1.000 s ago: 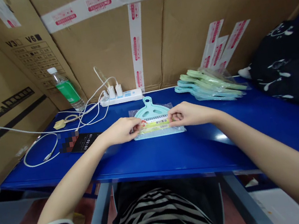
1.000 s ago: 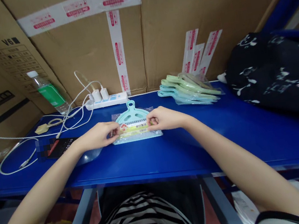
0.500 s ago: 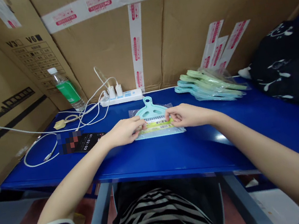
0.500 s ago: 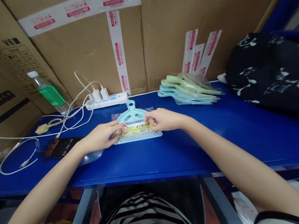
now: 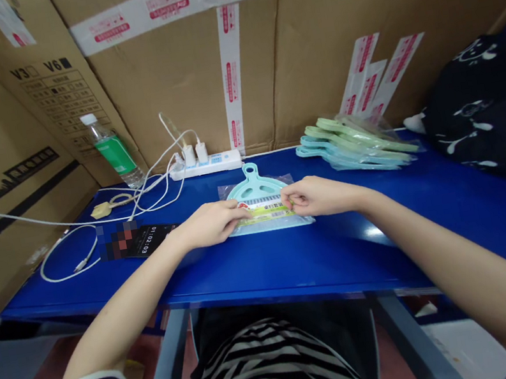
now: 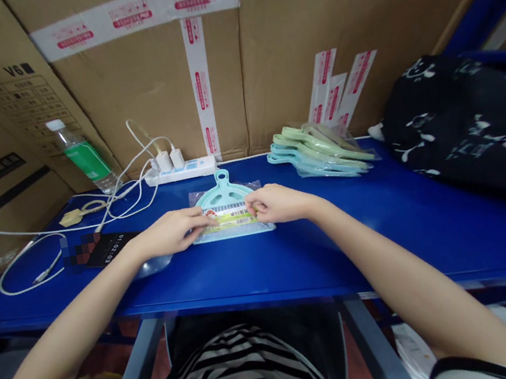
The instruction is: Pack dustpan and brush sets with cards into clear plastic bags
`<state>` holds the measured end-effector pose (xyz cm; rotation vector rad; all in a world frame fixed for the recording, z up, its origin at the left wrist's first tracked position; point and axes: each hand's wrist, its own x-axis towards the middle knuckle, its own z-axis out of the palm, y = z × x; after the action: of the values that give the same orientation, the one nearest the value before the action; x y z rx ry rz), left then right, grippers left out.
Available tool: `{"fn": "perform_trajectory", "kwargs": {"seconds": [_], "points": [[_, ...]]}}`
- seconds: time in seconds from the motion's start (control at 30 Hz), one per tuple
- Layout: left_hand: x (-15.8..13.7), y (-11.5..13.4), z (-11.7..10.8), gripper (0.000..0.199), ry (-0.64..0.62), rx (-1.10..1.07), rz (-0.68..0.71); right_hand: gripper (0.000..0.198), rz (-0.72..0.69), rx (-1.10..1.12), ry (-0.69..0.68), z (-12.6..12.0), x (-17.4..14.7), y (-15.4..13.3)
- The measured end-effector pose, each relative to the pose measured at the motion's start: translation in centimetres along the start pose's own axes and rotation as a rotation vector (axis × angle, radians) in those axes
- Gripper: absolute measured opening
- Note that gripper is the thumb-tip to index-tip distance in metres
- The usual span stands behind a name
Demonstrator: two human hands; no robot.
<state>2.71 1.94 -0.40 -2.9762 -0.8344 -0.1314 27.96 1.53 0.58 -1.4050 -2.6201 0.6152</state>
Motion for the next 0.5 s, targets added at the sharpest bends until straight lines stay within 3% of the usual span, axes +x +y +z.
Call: {"fn": "perform_trajectory", "kwargs": {"seconds": [0.27,0.5], "points": [[0.14,-0.19,0.22,0.026,-0.006,-0.029,-0.013,0.01,-0.011,-0.077,0.036,0.1,0.06,0.22],[0.11,-0.38,0.67,0.027,0.048,-0.071,0.002,0.015,-0.142,-0.264,0.166,0.69,0.29,0.36]]}}
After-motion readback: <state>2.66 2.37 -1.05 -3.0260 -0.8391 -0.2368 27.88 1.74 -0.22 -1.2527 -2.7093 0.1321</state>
